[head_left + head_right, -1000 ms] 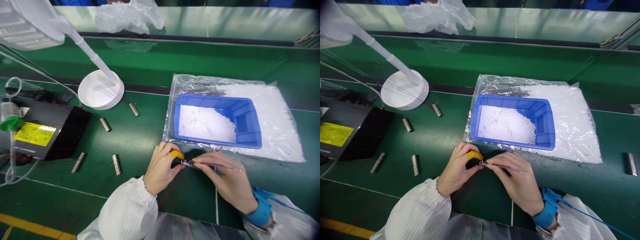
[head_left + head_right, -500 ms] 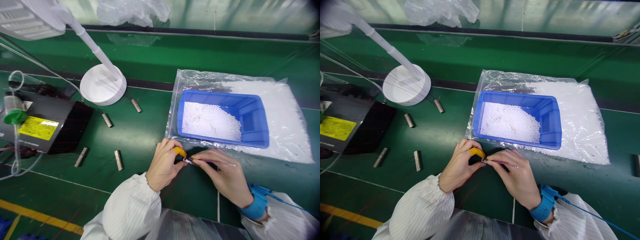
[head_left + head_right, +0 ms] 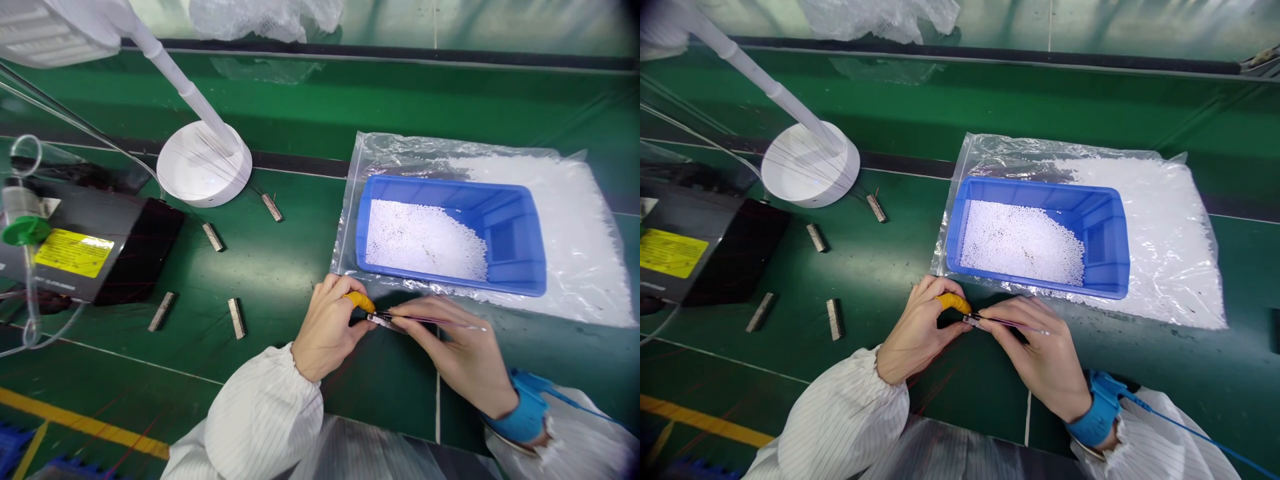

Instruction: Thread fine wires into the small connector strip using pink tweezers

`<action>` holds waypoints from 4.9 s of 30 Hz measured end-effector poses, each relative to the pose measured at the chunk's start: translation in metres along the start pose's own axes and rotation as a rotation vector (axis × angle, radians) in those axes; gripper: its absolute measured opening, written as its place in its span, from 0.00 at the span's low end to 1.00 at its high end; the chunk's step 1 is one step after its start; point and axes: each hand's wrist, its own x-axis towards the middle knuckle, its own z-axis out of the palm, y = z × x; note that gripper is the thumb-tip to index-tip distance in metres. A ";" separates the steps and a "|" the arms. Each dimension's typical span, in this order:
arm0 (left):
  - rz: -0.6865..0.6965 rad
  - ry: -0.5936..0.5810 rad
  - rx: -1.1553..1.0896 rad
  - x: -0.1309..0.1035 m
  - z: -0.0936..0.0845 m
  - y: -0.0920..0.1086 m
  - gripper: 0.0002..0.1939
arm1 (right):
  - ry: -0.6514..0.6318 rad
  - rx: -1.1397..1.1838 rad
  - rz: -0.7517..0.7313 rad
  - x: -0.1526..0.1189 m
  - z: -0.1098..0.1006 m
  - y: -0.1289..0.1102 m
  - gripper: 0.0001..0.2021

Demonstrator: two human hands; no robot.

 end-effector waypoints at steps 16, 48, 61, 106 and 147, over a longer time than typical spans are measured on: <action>0.012 0.005 -0.024 -0.002 -0.002 0.002 0.07 | -0.007 0.059 0.084 -0.002 0.004 0.003 0.05; 0.089 0.041 -0.014 -0.005 -0.001 0.000 0.06 | -0.034 0.239 0.494 0.003 0.000 0.005 0.11; 0.077 0.026 -0.037 -0.003 -0.001 -0.001 0.06 | 0.026 0.202 0.410 0.001 0.001 0.004 0.09; 0.057 -0.014 -0.022 0.000 -0.004 0.003 0.06 | 0.074 -0.075 0.106 -0.003 0.004 0.000 0.04; 0.080 0.013 0.011 -0.003 -0.002 0.001 0.14 | 0.258 -0.341 0.089 0.040 -0.049 -0.006 0.09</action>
